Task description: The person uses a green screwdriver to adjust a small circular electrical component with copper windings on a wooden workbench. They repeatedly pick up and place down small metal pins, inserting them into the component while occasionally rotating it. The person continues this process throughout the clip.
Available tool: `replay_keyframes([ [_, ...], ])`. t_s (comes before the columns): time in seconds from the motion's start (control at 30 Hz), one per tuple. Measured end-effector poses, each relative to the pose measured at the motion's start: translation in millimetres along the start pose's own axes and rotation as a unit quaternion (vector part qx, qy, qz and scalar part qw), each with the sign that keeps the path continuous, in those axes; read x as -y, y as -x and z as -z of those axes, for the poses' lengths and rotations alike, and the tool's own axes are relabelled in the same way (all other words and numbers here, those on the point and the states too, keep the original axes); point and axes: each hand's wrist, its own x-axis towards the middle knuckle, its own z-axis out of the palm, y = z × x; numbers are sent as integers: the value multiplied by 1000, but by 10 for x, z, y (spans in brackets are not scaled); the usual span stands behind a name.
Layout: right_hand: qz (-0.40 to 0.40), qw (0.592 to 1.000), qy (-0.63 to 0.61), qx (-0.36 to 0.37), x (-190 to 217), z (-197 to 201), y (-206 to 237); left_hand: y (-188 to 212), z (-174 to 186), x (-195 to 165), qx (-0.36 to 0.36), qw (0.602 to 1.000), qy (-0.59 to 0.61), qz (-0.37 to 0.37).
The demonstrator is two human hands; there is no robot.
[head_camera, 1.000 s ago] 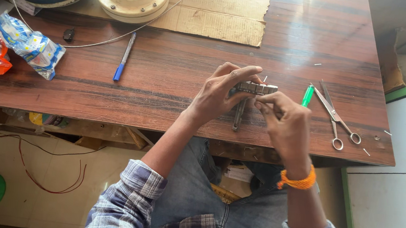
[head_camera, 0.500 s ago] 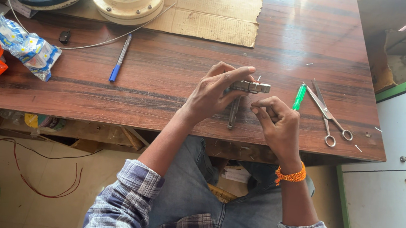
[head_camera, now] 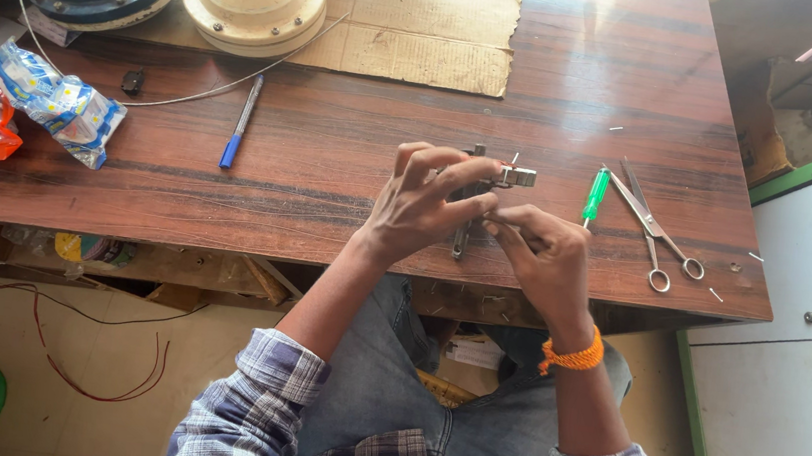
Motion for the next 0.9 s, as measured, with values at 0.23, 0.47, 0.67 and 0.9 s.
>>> replay_keyframes([
  [0.23,57,996,68,-1,250,236,-116,139,-133,-308,-86,968,135,194],
  [0.47,4,989,142,32,314,109,-585,23,-240,-630,-197,779,369,466],
  [0.67,-21,994,103,41,202,36,-841,-45,-341,-647,-245,622,493,557],
  [0.9,-141,978,137,62,71,122,-996,-82,-216,-689,-185,743,328,553],
])
